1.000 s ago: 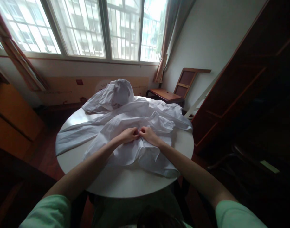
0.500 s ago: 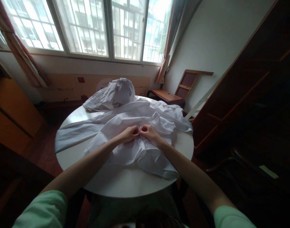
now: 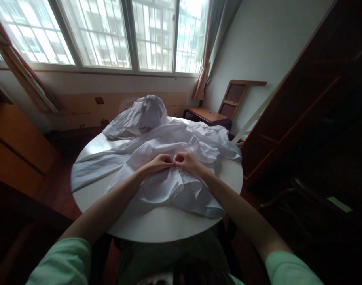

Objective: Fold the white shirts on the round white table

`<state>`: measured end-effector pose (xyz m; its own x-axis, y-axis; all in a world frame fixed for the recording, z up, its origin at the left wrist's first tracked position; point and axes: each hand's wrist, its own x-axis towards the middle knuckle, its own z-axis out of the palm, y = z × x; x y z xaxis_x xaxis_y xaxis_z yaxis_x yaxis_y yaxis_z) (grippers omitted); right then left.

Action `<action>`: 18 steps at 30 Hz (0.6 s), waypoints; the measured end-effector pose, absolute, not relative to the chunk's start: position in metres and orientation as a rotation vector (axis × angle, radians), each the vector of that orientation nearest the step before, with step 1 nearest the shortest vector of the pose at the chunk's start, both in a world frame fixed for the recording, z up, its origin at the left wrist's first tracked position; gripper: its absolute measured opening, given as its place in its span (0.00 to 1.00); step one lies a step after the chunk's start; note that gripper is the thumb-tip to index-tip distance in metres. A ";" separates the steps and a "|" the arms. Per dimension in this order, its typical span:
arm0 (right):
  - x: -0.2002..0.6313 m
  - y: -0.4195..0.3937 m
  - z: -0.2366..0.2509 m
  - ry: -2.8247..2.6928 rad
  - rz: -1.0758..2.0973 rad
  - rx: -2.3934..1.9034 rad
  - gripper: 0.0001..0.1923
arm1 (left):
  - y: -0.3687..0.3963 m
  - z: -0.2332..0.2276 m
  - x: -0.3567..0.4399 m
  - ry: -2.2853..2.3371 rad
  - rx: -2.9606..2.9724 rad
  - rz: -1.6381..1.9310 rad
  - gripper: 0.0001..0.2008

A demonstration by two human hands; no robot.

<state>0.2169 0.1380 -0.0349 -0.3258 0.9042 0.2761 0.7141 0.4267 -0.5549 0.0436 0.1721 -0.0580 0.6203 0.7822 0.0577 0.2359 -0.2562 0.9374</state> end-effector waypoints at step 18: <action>0.225 0.148 -0.042 -2.079 0.705 -1.414 0.08 | 0.162 -0.065 0.052 0.966 2.523 0.824 0.04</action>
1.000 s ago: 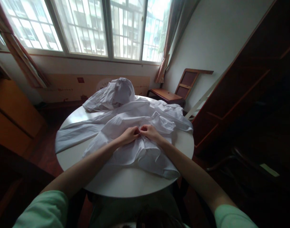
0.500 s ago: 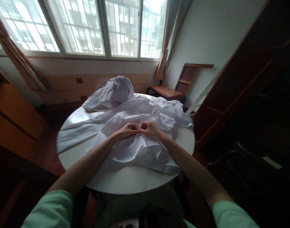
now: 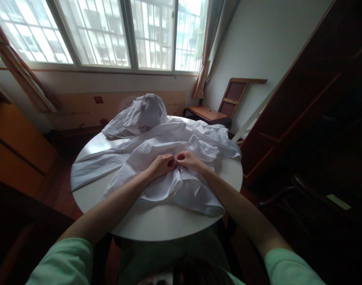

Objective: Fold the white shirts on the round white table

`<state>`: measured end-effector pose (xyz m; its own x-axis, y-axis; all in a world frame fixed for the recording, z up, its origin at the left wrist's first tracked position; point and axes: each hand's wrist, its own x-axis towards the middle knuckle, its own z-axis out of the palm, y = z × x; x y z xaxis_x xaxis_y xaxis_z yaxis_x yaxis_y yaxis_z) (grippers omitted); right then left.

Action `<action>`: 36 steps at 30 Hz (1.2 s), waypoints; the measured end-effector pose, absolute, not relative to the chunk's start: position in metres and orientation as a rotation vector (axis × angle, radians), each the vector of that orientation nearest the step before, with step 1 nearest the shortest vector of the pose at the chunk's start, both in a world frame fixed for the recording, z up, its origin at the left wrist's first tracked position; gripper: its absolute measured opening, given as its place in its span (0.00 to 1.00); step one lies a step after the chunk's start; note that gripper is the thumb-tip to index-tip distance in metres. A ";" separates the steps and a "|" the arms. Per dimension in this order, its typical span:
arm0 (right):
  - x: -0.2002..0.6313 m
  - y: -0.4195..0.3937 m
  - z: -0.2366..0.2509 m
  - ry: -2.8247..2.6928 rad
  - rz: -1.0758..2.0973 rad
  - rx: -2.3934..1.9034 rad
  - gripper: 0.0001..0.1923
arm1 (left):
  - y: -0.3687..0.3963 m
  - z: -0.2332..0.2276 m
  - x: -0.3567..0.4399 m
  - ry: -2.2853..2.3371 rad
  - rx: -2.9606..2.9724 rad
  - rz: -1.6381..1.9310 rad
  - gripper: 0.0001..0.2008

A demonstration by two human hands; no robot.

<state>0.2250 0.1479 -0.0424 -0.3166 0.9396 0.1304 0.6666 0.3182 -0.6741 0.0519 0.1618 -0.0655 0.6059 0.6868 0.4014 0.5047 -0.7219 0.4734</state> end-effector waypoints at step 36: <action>0.224 0.149 -0.047 -1.928 0.853 -1.471 0.04 | 0.163 -0.056 0.049 0.924 2.404 0.862 0.06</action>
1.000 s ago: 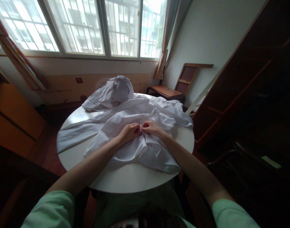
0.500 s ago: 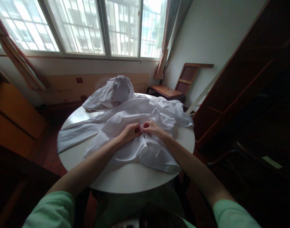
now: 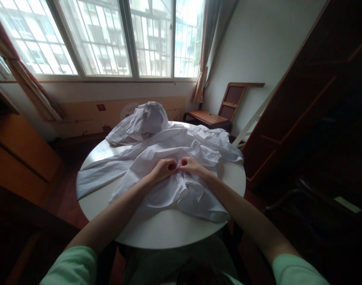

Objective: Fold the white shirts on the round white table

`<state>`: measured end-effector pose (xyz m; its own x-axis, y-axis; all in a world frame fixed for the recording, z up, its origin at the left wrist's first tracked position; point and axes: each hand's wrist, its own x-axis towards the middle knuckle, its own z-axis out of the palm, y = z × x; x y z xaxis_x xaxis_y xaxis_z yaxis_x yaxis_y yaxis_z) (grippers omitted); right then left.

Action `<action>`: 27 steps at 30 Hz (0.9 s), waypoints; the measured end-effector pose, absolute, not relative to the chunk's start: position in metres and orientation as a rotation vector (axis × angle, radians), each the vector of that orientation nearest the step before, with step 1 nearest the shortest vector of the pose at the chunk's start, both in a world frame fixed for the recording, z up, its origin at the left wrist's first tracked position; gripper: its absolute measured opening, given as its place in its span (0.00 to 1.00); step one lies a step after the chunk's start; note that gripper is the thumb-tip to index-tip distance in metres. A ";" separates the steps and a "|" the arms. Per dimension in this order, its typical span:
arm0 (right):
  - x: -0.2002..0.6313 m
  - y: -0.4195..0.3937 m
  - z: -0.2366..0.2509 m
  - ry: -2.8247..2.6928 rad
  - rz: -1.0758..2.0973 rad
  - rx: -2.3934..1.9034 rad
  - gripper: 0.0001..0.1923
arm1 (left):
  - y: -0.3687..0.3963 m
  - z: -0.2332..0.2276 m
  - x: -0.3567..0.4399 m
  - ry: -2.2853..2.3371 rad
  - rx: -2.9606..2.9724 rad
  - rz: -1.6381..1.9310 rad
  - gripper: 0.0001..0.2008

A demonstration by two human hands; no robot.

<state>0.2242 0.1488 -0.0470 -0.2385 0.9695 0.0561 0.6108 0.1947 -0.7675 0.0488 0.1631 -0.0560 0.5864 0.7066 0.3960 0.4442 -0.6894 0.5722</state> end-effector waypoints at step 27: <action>0.227 0.142 -0.034 -1.523 1.346 -1.349 0.11 | 0.165 -0.067 0.049 0.942 2.349 1.099 0.06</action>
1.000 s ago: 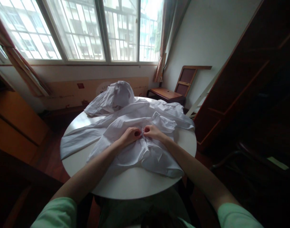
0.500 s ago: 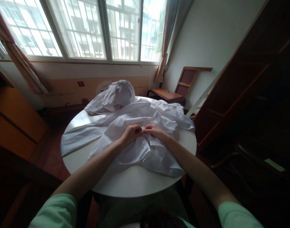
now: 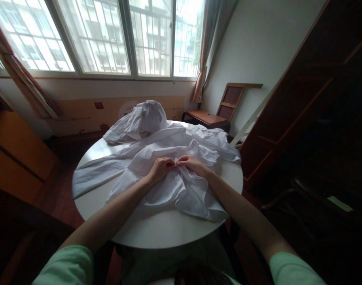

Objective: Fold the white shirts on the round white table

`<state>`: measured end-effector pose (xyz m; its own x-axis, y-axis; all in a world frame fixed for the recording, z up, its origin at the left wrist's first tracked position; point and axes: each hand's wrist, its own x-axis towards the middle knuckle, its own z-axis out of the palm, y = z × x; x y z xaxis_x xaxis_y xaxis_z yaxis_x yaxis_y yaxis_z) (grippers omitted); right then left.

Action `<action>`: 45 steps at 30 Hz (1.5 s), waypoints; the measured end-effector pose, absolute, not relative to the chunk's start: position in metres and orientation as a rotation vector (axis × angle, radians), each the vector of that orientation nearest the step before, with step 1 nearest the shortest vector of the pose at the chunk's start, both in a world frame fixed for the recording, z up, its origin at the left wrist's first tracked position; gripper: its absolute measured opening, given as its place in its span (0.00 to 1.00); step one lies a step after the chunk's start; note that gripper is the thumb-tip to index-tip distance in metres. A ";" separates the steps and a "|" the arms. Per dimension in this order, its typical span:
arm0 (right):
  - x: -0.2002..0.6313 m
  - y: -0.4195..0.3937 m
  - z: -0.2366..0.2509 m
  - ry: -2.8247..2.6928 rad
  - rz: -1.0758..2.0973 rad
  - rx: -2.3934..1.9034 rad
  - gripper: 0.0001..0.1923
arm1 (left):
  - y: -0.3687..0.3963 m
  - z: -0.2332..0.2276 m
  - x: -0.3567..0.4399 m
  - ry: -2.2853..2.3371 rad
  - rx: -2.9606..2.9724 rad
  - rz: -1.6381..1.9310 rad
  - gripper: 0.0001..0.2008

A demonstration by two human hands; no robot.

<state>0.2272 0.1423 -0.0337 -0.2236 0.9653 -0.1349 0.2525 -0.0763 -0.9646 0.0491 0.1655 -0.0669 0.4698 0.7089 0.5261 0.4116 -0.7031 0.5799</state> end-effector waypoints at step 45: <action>0.222 0.147 -0.036 -1.801 0.862 -1.448 0.10 | 0.168 -0.069 0.051 1.073 1.988 1.154 0.06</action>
